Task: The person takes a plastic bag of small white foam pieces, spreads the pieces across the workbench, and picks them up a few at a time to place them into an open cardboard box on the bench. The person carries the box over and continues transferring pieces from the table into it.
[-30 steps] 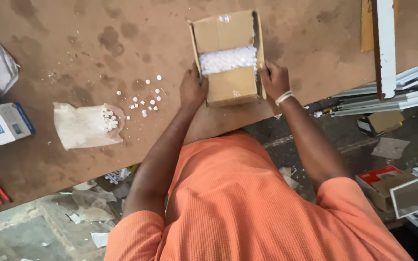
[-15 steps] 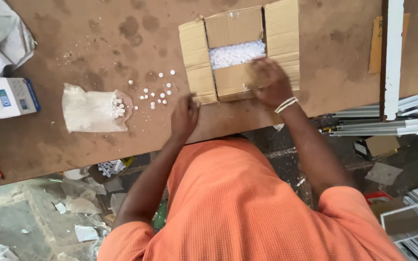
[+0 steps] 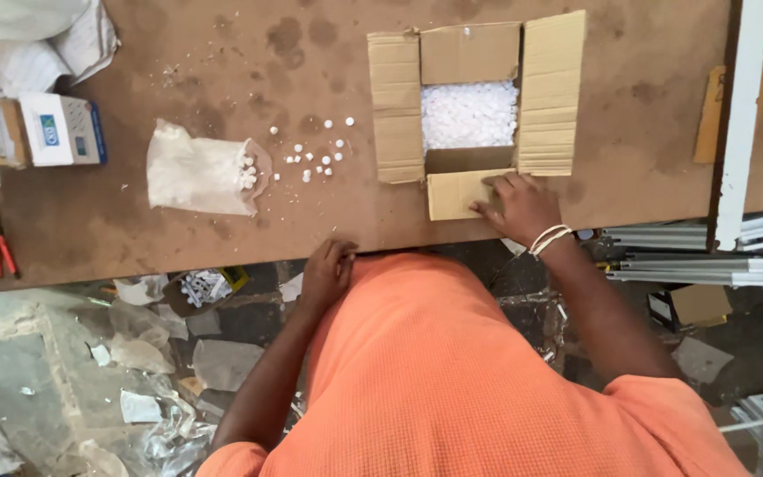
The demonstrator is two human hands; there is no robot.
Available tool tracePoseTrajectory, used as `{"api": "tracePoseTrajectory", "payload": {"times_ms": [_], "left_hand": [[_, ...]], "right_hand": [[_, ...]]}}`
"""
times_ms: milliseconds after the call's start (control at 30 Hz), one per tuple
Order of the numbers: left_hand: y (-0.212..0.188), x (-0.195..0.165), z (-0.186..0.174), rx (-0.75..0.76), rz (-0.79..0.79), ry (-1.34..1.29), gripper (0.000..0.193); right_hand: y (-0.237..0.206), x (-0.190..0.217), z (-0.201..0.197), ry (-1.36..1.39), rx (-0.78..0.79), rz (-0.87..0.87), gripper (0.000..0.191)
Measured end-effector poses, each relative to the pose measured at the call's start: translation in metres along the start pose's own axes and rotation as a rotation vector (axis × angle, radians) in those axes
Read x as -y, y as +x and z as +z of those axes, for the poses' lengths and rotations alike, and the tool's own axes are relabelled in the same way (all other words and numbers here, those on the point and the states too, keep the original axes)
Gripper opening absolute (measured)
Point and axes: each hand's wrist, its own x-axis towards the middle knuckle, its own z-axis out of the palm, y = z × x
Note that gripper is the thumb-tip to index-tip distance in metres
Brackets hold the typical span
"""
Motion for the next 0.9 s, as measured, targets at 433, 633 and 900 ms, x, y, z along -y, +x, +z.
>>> {"api": "tracePoseTrajectory", "payload": {"times_ms": [433, 633, 900], "left_hand": [[-0.045, 0.042, -0.048, -0.162, -0.179, 0.154, 0.015], [-0.049, 0.046, -0.069, -0.281, -0.24, 0.245, 0.015], [-0.035, 0.074, -0.095, -0.916, -0.645, 0.249, 0.017]], "right_hand": [[0.016, -0.024, 0.088, -0.12, -0.604, -0.152, 0.021], [0.014, -0.025, 0.082, -0.104, -0.628, -0.168, 0.02], [0.011, 0.018, 0.01, 0.173, -0.416, -0.126, 0.045]]}}
